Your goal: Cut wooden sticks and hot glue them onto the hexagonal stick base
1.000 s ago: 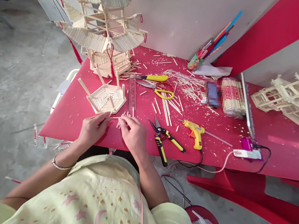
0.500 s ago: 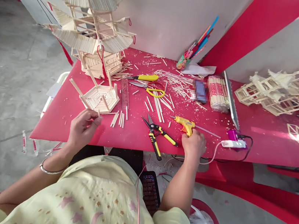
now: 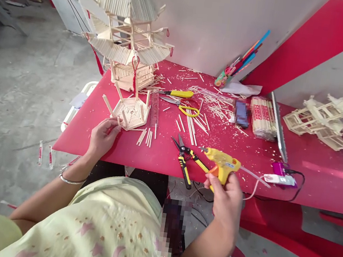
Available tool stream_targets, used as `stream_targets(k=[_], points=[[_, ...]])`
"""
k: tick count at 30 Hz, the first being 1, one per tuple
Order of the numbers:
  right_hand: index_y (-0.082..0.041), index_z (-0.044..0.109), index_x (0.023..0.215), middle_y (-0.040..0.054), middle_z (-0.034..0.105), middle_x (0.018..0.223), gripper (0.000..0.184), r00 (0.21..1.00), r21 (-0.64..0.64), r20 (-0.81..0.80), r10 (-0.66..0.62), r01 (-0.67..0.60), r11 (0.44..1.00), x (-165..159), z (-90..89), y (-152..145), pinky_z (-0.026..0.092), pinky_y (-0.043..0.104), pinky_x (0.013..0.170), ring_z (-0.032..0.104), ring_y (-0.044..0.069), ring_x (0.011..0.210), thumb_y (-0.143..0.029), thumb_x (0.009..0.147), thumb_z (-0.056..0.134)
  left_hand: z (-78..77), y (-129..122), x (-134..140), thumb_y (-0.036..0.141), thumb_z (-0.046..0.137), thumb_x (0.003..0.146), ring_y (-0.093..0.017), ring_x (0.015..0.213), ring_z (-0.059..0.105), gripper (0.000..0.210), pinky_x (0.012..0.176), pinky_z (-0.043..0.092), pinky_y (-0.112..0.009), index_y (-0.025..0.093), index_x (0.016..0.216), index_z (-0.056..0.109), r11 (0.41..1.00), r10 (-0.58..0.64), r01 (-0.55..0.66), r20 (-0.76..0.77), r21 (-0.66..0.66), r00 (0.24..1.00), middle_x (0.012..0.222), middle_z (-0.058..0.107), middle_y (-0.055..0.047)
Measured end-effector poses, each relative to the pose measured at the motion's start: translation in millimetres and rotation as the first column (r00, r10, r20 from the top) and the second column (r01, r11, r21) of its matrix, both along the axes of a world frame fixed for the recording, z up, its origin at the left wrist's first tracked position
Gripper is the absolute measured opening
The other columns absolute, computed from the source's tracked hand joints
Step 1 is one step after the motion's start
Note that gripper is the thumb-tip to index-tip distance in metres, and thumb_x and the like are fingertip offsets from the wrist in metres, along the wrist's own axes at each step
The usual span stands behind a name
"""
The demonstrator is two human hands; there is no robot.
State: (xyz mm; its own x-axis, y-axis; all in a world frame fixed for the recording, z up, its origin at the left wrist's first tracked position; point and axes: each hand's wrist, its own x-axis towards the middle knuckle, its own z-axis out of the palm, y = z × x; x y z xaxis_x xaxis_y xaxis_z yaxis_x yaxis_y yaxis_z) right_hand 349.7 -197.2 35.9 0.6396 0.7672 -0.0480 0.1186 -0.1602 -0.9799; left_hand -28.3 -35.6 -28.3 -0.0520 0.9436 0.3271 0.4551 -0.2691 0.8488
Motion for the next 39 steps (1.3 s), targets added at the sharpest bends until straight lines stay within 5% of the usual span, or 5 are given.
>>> stream_targets(k=[13,23,29,34,39], points=[[-0.023,0.068,0.113,0.0006,0.073,0.085,0.035,0.916,-0.104,0.076,0.393,-0.385,0.917,-91.4,4.7,50.4,0.058,0.030,0.067,0.068,0.016,0.066,-0.045,0.086,0.075,5.1,-20.5,0.0,0.028,0.056,0.100,-0.024,0.112,0.070,0.015,0.102,0.055,-0.039,0.021,0.093,0.067,0.965,-0.227,0.249,-0.212,0.083,0.950,0.105,0.075,-0.010],[-0.023,0.066,0.097,-0.0027,0.070,0.074,0.026,0.812,0.180,-0.382,0.441,-0.403,0.897,-130.2,-8.5,49.5,0.055,0.026,0.065,0.064,0.013,0.064,-0.036,0.082,0.083,-1.1,-9.2,6.9,0.025,0.057,0.099,-0.024,0.104,0.069,0.016,0.094,0.056,-0.041,0.021,0.096,0.073,0.957,-0.181,0.242,-0.323,0.159,0.929,0.108,0.074,-0.010],[-0.022,0.069,0.092,0.0074,0.079,0.112,0.025,0.584,0.257,-0.712,0.390,-0.300,0.919,-150.5,-14.3,78.8,0.063,0.036,0.082,0.076,0.026,0.105,-0.026,0.072,0.084,10.0,-18.7,13.8,0.032,0.071,0.092,-0.029,0.120,0.068,0.012,0.100,0.056,-0.045,0.022,0.088,0.077,0.959,-0.244,0.260,-0.140,0.113,0.960,0.141,0.067,-0.013],[-0.024,0.070,0.095,0.0046,0.080,0.108,0.032,0.516,0.252,-0.773,0.370,-0.287,0.924,-162.0,-22.2,99.5,0.064,0.042,0.089,0.075,0.027,0.109,-0.020,0.066,0.084,9.7,-5.3,28.2,0.036,0.071,0.092,-0.026,0.104,0.076,0.017,0.092,0.060,-0.038,0.019,0.090,0.076,0.970,-0.239,0.242,0.172,0.002,0.956,0.110,0.080,-0.012],[-0.021,0.072,0.094,0.0047,0.079,0.107,0.033,0.439,0.226,-0.829,0.347,-0.304,0.925,-177.8,-28.4,109.6,0.062,0.039,0.097,0.077,0.024,0.106,-0.018,0.063,0.083,8.1,7.0,28.2,0.038,0.075,0.088,-0.025,0.102,0.077,0.019,0.094,0.061,-0.037,0.019,0.090,0.078,0.992,-0.123,0.121,0.204,0.019,0.971,0.108,0.081,-0.010]])
